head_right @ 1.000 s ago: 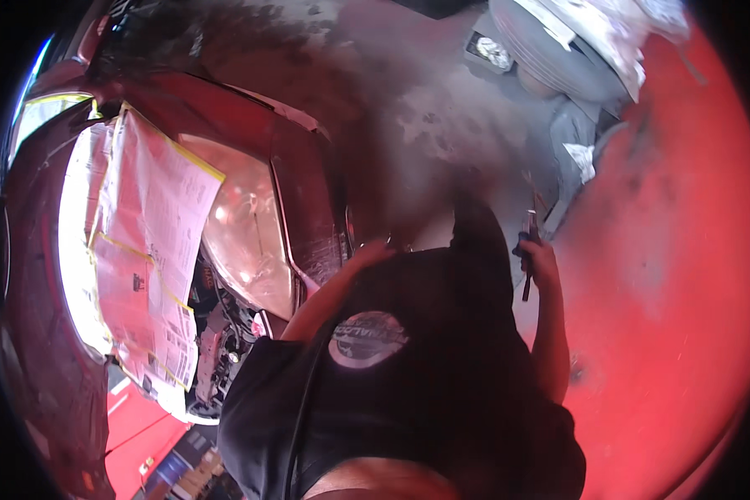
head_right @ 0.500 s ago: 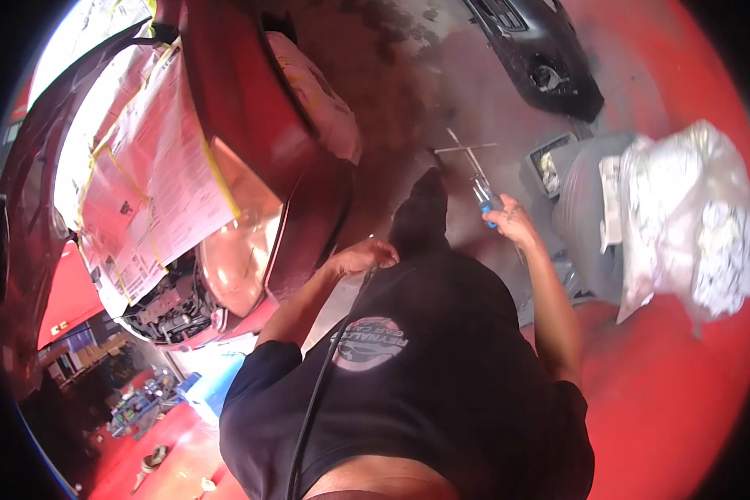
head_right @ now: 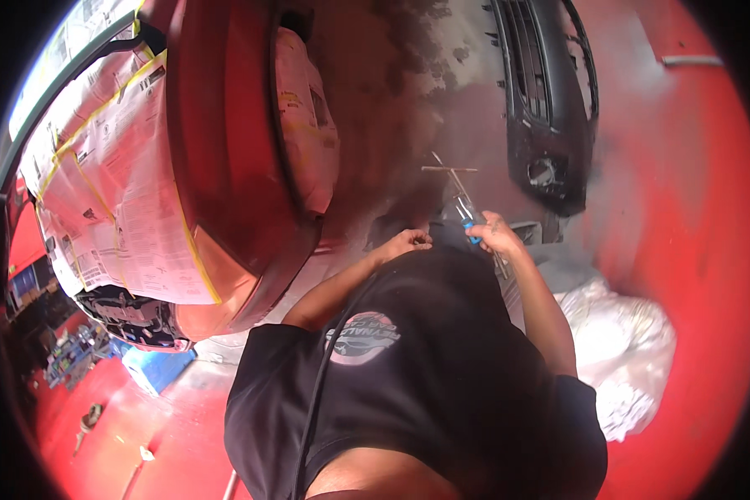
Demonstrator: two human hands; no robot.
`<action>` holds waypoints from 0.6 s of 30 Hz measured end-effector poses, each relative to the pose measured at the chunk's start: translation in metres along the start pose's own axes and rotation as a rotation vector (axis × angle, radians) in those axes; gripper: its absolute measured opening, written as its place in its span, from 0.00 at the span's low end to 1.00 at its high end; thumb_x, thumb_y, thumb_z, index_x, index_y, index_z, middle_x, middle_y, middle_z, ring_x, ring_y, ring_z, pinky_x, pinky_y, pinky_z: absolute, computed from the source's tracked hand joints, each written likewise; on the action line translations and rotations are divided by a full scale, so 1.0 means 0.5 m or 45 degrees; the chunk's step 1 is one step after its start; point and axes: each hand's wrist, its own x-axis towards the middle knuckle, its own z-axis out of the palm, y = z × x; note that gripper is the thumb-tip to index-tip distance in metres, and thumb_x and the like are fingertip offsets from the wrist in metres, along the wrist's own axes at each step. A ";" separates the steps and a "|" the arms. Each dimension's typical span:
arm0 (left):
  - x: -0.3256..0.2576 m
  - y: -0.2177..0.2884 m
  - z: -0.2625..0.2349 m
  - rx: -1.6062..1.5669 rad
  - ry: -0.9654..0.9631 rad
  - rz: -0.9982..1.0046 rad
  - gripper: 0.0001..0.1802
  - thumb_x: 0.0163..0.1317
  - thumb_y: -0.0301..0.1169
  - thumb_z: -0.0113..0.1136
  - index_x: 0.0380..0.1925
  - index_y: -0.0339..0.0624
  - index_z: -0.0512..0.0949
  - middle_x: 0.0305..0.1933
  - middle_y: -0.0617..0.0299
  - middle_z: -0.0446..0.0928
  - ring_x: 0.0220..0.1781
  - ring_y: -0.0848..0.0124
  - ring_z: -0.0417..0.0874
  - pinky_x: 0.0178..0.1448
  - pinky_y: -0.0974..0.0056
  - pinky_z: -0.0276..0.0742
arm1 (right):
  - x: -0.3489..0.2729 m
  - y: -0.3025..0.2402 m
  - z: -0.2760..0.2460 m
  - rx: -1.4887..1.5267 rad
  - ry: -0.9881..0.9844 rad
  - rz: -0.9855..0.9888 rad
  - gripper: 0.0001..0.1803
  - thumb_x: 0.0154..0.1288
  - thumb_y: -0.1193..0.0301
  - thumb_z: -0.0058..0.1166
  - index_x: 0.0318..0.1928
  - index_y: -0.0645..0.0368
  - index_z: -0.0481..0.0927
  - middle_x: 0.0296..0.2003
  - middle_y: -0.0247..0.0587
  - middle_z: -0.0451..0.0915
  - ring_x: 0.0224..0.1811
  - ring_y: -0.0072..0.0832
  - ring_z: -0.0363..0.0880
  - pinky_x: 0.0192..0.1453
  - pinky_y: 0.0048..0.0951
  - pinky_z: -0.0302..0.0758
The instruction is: The person kneels beside a red car and uses a screwdriver to remove a trim piece from the wheel well. After removing the trim, the person places it on the floor and continues to work on the wheel well area.
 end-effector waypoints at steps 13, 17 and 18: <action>0.457 0.066 0.014 -0.360 0.615 0.025 0.36 0.56 0.27 0.66 0.66 0.33 0.66 0.38 0.57 0.79 0.42 0.67 0.79 0.49 0.64 0.76 | 0.581 -0.475 -0.148 -0.479 -0.609 0.029 0.10 0.59 0.72 0.59 0.39 0.61 0.74 0.24 0.40 0.80 0.14 0.18 0.70 0.16 0.21 0.67; 0.477 0.239 -0.008 -0.973 0.553 -0.215 0.21 0.62 0.25 0.60 0.55 0.28 0.75 0.44 0.62 0.81 0.43 0.76 0.79 0.49 0.71 0.75 | 0.651 -0.563 -0.117 -0.339 -0.593 0.050 0.14 0.59 0.71 0.60 0.43 0.61 0.73 0.26 0.41 0.80 0.15 0.19 0.71 0.16 0.22 0.69; 0.478 0.251 -0.009 -1.116 0.413 -0.105 0.19 0.62 0.24 0.59 0.53 0.28 0.76 0.44 0.62 0.81 0.44 0.76 0.79 0.49 0.71 0.75 | 0.666 -0.575 -0.112 -0.321 -0.586 0.046 0.14 0.60 0.71 0.60 0.43 0.62 0.72 0.27 0.41 0.80 0.15 0.19 0.71 0.16 0.22 0.69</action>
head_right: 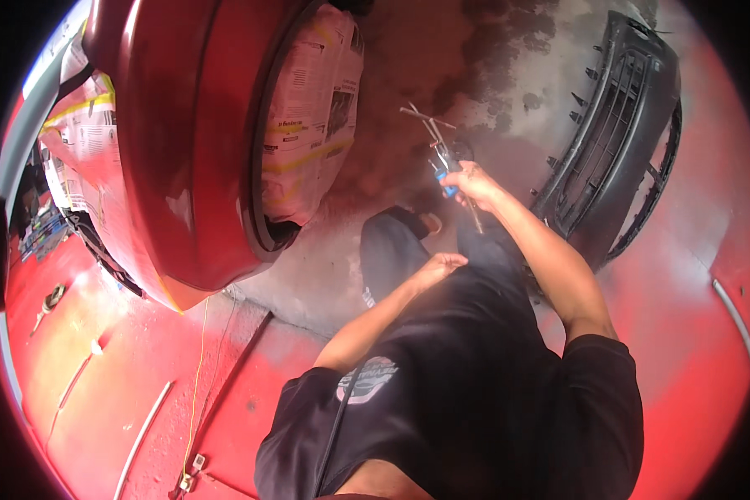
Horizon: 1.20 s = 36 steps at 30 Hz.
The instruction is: The person kneels beside a red car and uses a screwdriver to remove a trim piece from the wheel well. After removing the trim, the person places it on the floor and continues to work on the wheel well area.
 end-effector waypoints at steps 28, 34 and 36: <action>-0.090 0.481 -0.518 2.661 2.579 1.361 0.22 0.64 0.28 0.58 0.60 0.43 0.76 0.64 0.39 0.69 0.64 0.43 0.72 0.65 0.44 0.67 | 1.382 0.377 -0.098 -1.384 0.489 -0.871 0.17 0.57 0.63 0.57 0.44 0.61 0.78 0.36 0.58 0.81 0.40 0.52 0.81 0.43 0.48 0.77; -0.083 0.483 -0.541 2.652 2.502 1.527 0.23 0.65 0.32 0.60 0.61 0.46 0.76 0.67 0.43 0.68 0.66 0.49 0.72 0.64 0.51 0.71 | 1.374 0.354 -0.136 -1.314 0.683 -1.057 0.22 0.57 0.65 0.57 0.53 0.57 0.76 0.40 0.59 0.82 0.45 0.57 0.81 0.47 0.52 0.78; -0.089 0.479 -0.541 2.704 2.505 1.512 0.23 0.65 0.32 0.60 0.60 0.46 0.76 0.66 0.43 0.68 0.65 0.50 0.72 0.63 0.51 0.72 | 1.263 0.293 -0.126 -1.369 0.659 -1.080 0.24 0.58 0.65 0.56 0.56 0.54 0.75 0.40 0.57 0.82 0.45 0.57 0.81 0.47 0.52 0.78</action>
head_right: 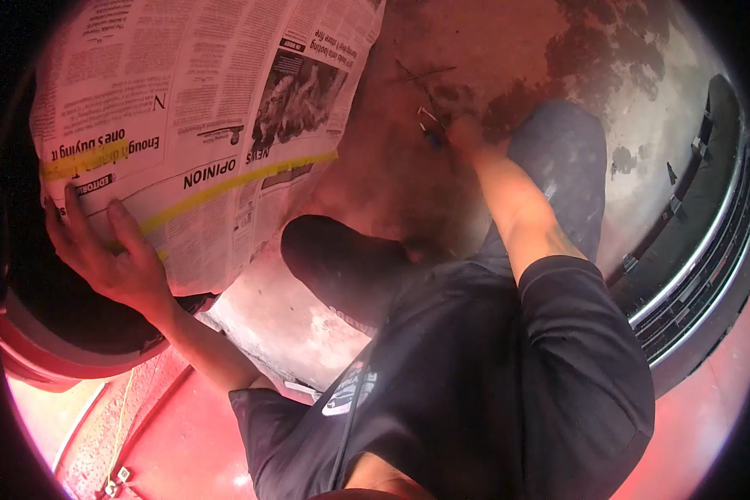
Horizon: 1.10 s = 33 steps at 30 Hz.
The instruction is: The person kneels beside a red car and uses a screwdriver to remove a trim piece from the wheel well. After removing the trim, the person places it on the floor and continues to work on the wheel well area.
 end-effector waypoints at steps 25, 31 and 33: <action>0.014 0.011 -0.021 0.102 -0.060 -0.121 0.30 0.56 0.30 0.60 0.61 0.41 0.72 0.68 0.40 0.65 0.70 0.43 0.65 0.71 0.42 0.59 | 0.001 -0.082 0.176 0.349 -0.233 -0.118 0.13 0.58 0.63 0.55 0.38 0.54 0.85 0.32 0.54 0.84 0.36 0.56 0.82 0.43 0.53 0.79; 0.019 0.019 -0.042 0.106 -0.044 -0.173 0.29 0.54 0.28 0.61 0.60 0.41 0.73 0.67 0.43 0.66 0.69 0.44 0.66 0.72 0.42 0.59 | 0.063 -0.221 -0.080 0.813 -0.111 -0.372 0.17 0.58 0.69 0.52 0.49 0.57 0.78 0.40 0.58 0.81 0.45 0.55 0.80 0.47 0.49 0.76; 0.021 0.030 -0.039 0.085 -0.010 -0.214 0.28 0.55 0.25 0.61 0.59 0.39 0.74 0.66 0.44 0.67 0.70 0.46 0.65 0.71 0.46 0.61 | 0.048 -0.243 -0.201 0.913 -0.109 -0.444 0.19 0.58 0.71 0.51 0.52 0.58 0.75 0.39 0.55 0.81 0.44 0.49 0.81 0.45 0.44 0.76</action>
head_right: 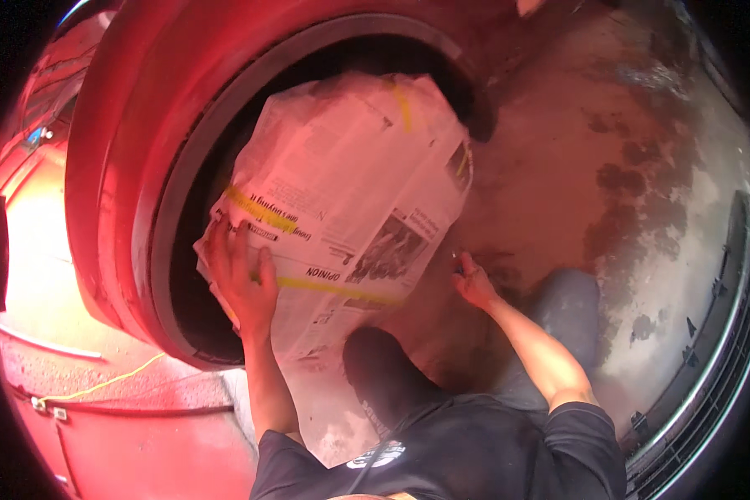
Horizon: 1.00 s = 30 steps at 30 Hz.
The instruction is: The person kneels beside a red car and uses a screwdriver to remove a trim piece from the wheel well. After removing the trim, the person places it on the floor and continues to work on the wheel well area.
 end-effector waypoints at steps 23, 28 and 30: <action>0.213 0.042 0.062 -2.519 0.591 -0.682 0.24 0.71 0.40 0.56 0.54 0.28 0.72 0.57 0.45 0.76 0.57 0.47 0.80 0.58 0.48 0.81 | -0.039 0.034 -0.093 -0.193 -0.220 0.073 0.25 0.51 0.75 0.56 0.54 0.57 0.79 0.35 0.38 0.82 0.41 0.29 0.80 0.44 0.35 0.77; 0.140 0.030 0.002 -2.580 0.757 -0.820 0.22 0.72 0.40 0.54 0.55 0.31 0.71 0.59 0.43 0.74 0.61 0.45 0.77 0.60 0.46 0.80 | -0.034 0.107 -0.085 -0.167 -0.244 0.116 0.26 0.53 0.74 0.59 0.56 0.58 0.78 0.41 0.47 0.84 0.45 0.30 0.82 0.50 0.33 0.78; 0.095 0.004 -0.016 -2.550 0.807 -0.833 0.24 0.72 0.40 0.53 0.58 0.32 0.68 0.60 0.42 0.72 0.64 0.46 0.73 0.66 0.45 0.75 | -0.028 0.107 -0.069 -0.112 -0.251 0.035 0.27 0.53 0.75 0.59 0.58 0.59 0.77 0.41 0.47 0.84 0.45 0.29 0.82 0.50 0.33 0.78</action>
